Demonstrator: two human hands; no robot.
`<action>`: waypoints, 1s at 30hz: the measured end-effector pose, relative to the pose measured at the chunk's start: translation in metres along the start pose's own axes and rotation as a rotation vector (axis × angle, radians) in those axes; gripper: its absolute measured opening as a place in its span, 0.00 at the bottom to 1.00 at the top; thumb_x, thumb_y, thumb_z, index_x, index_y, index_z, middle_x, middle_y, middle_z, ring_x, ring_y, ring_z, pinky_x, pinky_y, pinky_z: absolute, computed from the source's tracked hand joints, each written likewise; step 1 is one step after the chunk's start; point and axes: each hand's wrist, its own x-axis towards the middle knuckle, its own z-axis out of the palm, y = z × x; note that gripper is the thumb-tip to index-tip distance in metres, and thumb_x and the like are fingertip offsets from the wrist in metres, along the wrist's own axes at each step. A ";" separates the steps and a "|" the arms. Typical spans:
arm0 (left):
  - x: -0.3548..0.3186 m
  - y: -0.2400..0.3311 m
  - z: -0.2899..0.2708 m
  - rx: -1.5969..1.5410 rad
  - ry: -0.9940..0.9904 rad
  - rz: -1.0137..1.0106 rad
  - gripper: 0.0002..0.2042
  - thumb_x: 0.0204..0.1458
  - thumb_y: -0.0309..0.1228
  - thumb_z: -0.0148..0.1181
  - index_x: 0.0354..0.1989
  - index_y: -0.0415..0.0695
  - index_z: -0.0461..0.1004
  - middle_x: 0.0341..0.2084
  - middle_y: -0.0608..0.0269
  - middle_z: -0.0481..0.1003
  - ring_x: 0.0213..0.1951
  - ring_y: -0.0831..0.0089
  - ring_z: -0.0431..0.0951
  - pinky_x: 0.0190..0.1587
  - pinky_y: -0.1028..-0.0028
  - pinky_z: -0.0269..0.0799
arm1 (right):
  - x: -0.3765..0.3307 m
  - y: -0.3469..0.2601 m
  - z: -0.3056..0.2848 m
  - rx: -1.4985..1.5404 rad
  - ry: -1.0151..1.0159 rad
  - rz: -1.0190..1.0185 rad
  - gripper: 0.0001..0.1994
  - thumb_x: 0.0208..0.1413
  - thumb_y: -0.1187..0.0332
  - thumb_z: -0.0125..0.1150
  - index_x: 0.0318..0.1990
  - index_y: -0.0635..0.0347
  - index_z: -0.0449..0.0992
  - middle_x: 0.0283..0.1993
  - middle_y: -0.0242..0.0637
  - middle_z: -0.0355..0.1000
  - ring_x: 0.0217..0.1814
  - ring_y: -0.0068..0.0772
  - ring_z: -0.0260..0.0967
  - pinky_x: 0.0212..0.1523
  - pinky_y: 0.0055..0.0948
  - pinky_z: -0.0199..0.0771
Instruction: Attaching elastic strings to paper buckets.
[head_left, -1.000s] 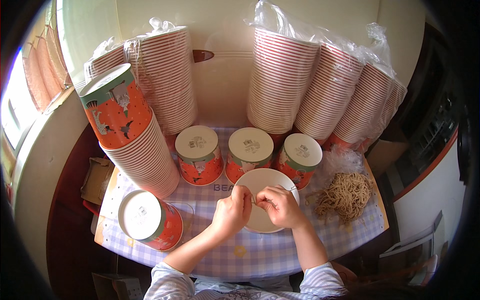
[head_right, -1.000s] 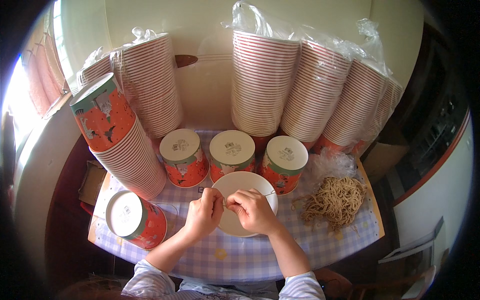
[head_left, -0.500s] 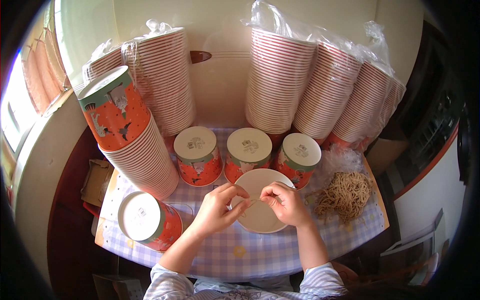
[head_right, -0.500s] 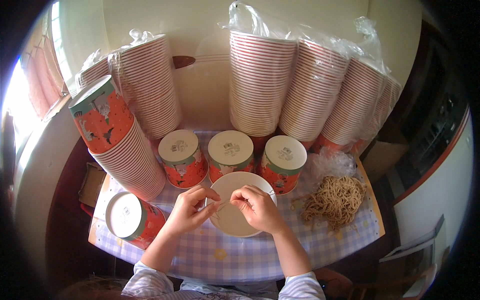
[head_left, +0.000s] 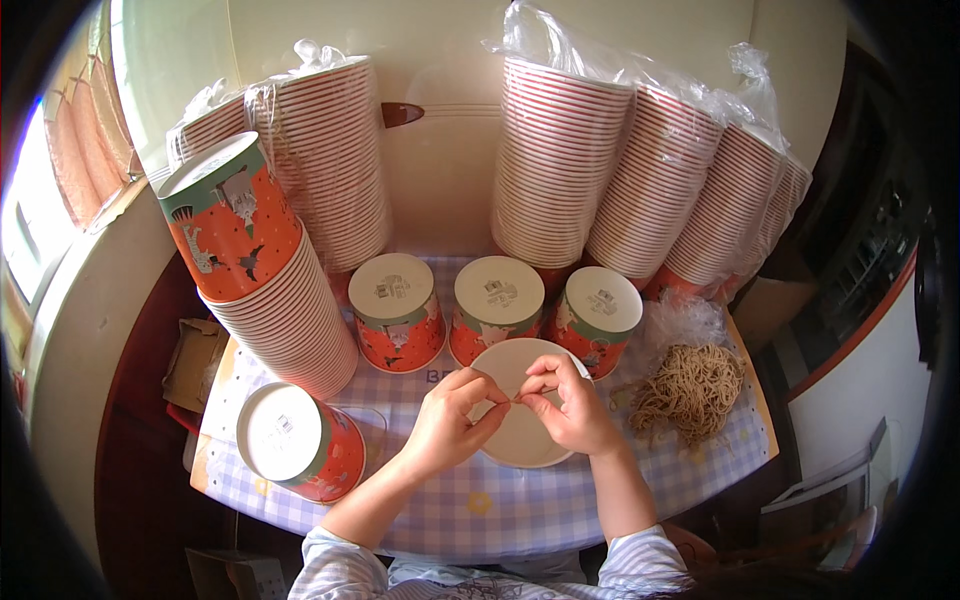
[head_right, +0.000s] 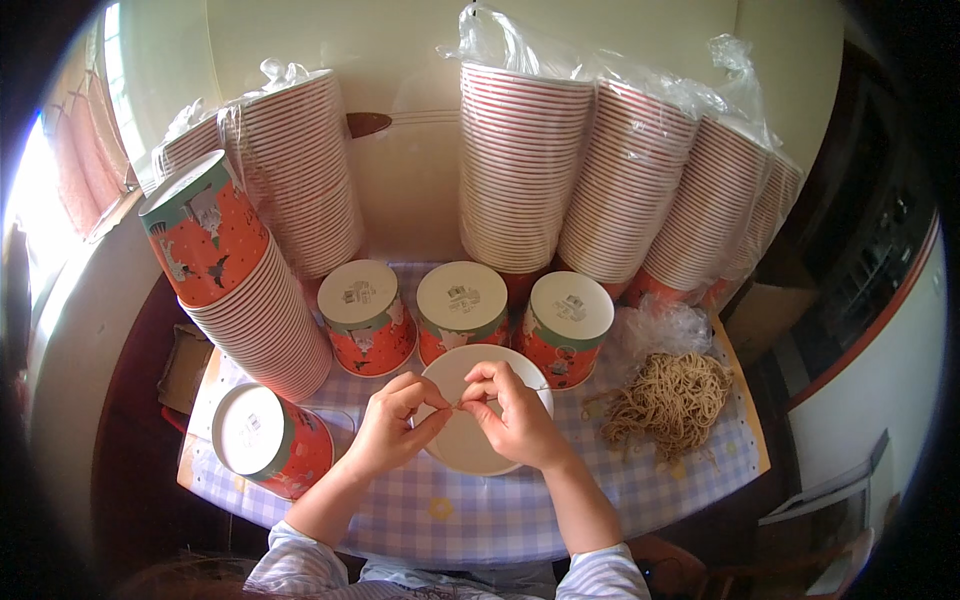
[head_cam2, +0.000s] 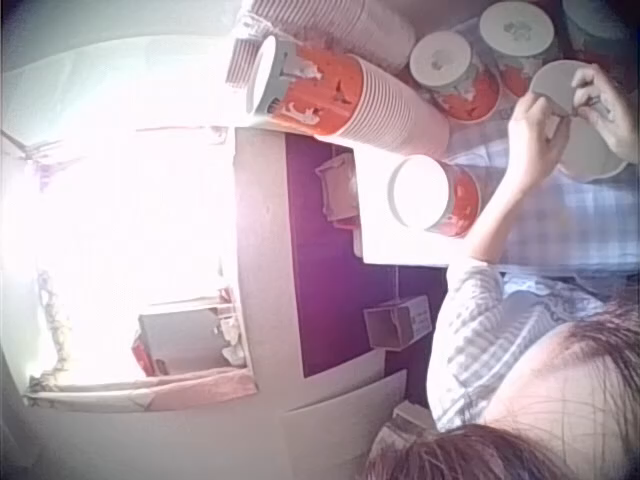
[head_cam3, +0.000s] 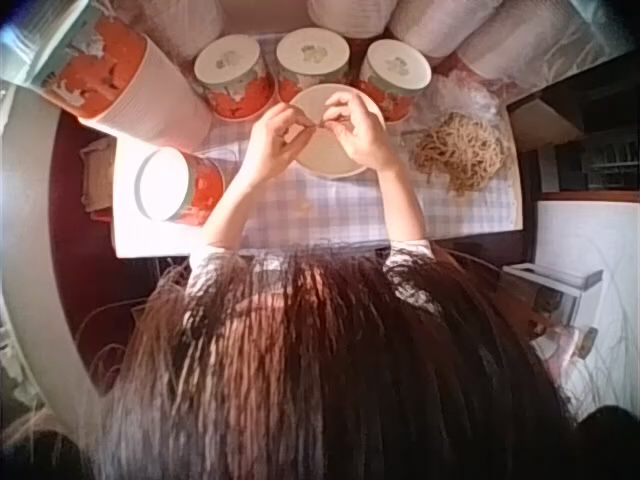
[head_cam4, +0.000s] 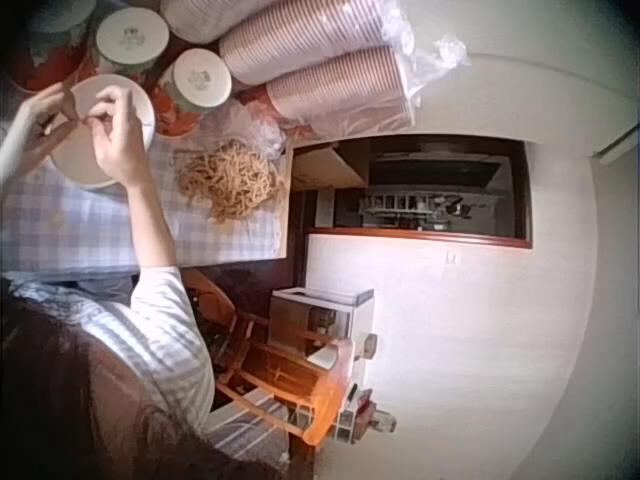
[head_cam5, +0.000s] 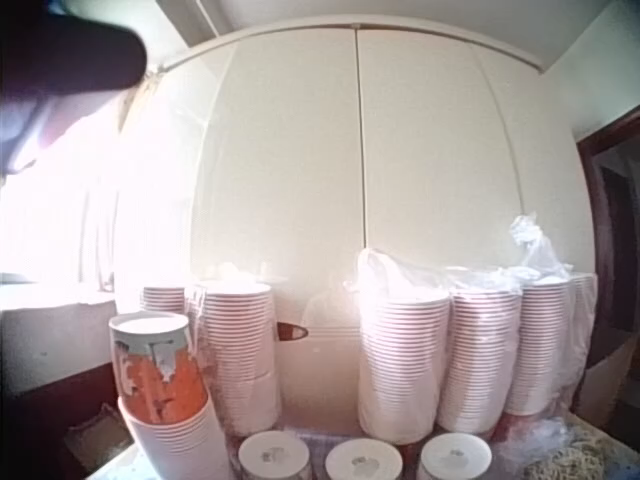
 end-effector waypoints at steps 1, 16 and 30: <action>0.000 -0.001 0.000 0.020 0.001 0.033 0.05 0.40 0.24 0.62 0.26 0.42 0.72 0.27 0.62 0.72 0.31 0.62 0.71 0.33 0.68 0.68 | -0.001 0.001 0.002 0.013 0.028 0.017 0.14 0.50 0.81 0.55 0.43 0.63 0.60 0.32 0.39 0.72 0.37 0.29 0.72 0.40 0.26 0.70; 0.005 -0.011 -0.019 -0.082 -0.081 -0.040 0.03 0.40 0.25 0.61 0.24 0.41 0.73 0.24 0.62 0.73 0.32 0.65 0.71 0.38 0.70 0.66 | -0.001 0.010 -0.013 -0.039 0.247 0.003 0.11 0.50 0.80 0.55 0.38 0.62 0.60 0.26 0.37 0.71 0.32 0.27 0.72 0.35 0.24 0.70; 0.004 -0.039 -0.031 -0.748 -0.252 -0.338 0.03 0.48 0.24 0.59 0.28 0.38 0.72 0.28 0.67 0.73 0.35 0.81 0.70 0.39 0.80 0.66 | -0.006 0.010 -0.043 -0.033 0.324 0.084 0.08 0.52 0.79 0.53 0.38 0.64 0.63 0.29 0.34 0.69 0.31 0.22 0.68 0.38 0.21 0.66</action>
